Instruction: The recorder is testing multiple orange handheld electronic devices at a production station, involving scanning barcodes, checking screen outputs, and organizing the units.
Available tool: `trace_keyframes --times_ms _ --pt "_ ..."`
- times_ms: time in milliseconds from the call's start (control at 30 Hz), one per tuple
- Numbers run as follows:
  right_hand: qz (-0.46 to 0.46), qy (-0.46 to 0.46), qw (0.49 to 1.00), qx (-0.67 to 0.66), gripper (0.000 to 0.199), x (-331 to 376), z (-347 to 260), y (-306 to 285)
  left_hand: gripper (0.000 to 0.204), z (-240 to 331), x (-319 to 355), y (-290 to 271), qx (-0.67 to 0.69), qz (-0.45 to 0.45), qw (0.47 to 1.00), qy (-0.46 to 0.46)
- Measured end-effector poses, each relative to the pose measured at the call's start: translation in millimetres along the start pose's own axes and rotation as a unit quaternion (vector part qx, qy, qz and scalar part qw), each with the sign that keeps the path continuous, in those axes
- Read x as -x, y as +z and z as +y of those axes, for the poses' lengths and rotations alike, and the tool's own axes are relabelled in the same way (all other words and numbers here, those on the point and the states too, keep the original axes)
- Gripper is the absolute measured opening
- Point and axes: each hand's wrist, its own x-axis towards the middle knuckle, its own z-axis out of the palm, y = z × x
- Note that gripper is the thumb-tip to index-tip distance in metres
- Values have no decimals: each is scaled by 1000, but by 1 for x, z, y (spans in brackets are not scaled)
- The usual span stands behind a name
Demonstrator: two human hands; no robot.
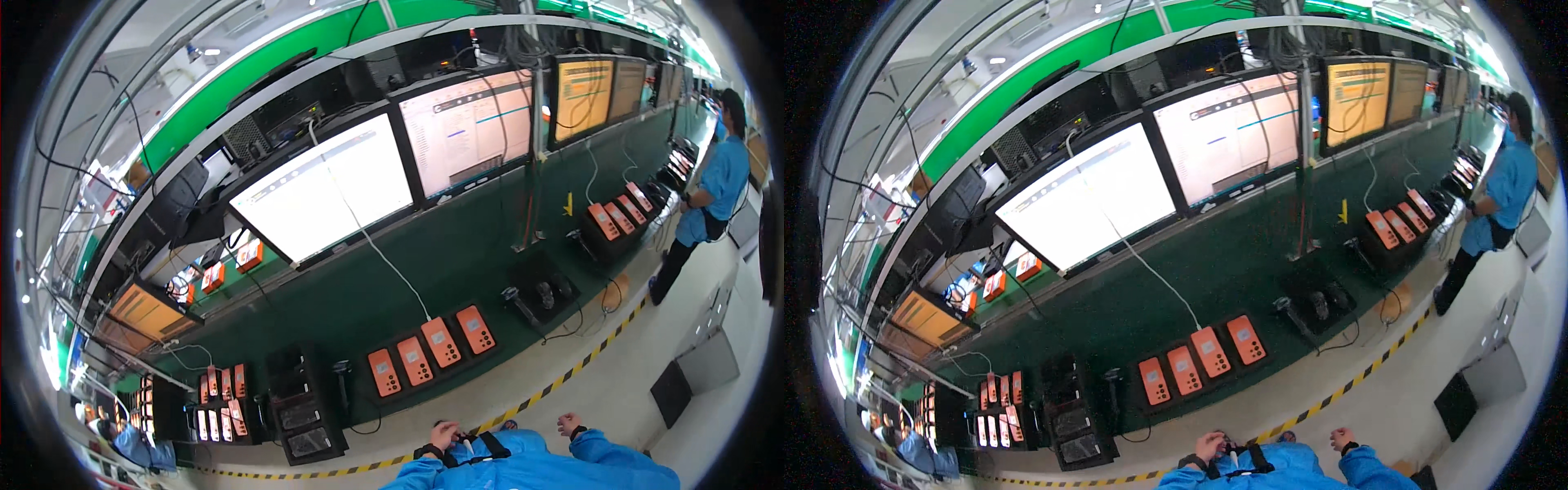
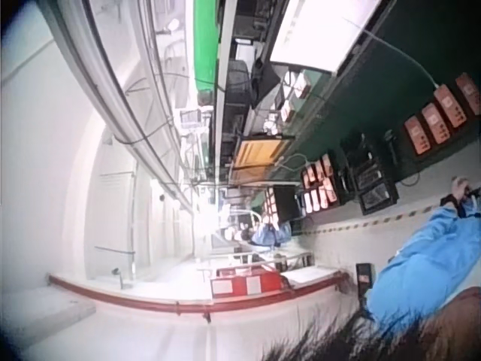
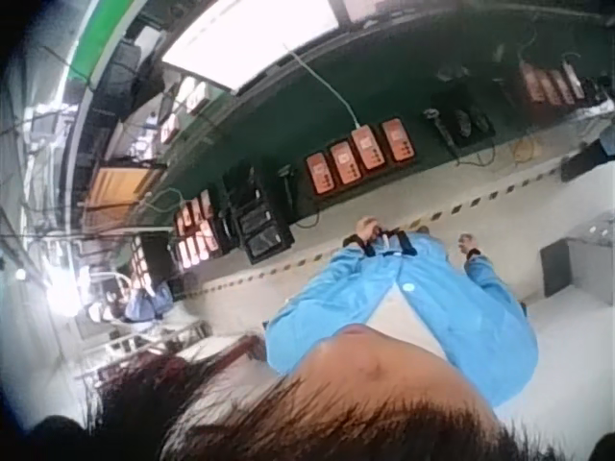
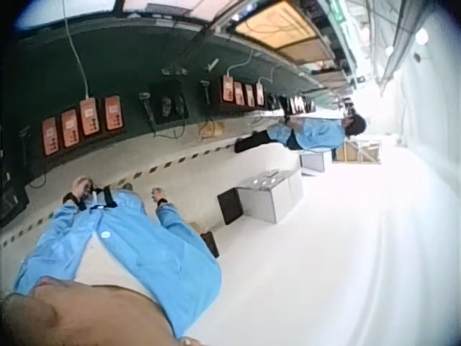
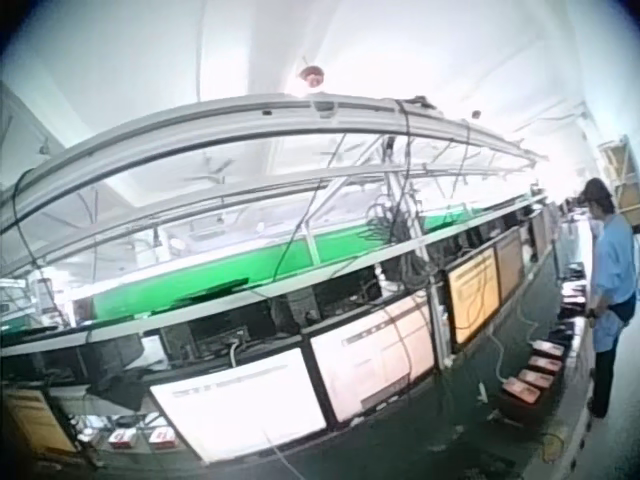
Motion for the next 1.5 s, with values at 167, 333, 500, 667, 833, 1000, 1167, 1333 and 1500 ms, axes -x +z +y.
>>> trace_keyframes --times_ms 167,333,500,667,833,1000,1167,1333,1500 --pt "-27 -22 999 21 24 -10 -48 39 17 15 -20 -25 75 46 996 -10" --pt "-64 -203 942 258 34 -20 -64 112 22 38 -46 -65 9 108 978 177" --pt "-124 -304 860 391 38 -31 -111 171 39 74 -48 -98 -287 296 863 292" --pt "-151 -161 937 271 35 -9 -196 210 63 94 -50 -118 -364 235 892 126" --pt "4 -408 880 244 29 18 -250 240 69 76 -70 -126 -420 165 891 48" --pt "26 -411 820 398 56 21 -292 260 63 61 -82 -144 -364 134 914 118" --pt "42 -557 710 430 78 8 -301 268 62 62 -100 -148 -312 117 938 99" --pt "-91 -491 726 473 85 -9 -292 261 61 57 -115 -132 -386 131 910 74" --pt "-74 -437 762 472 68 -17 -297 254 58 74 -110 -123 -333 144 932 20"
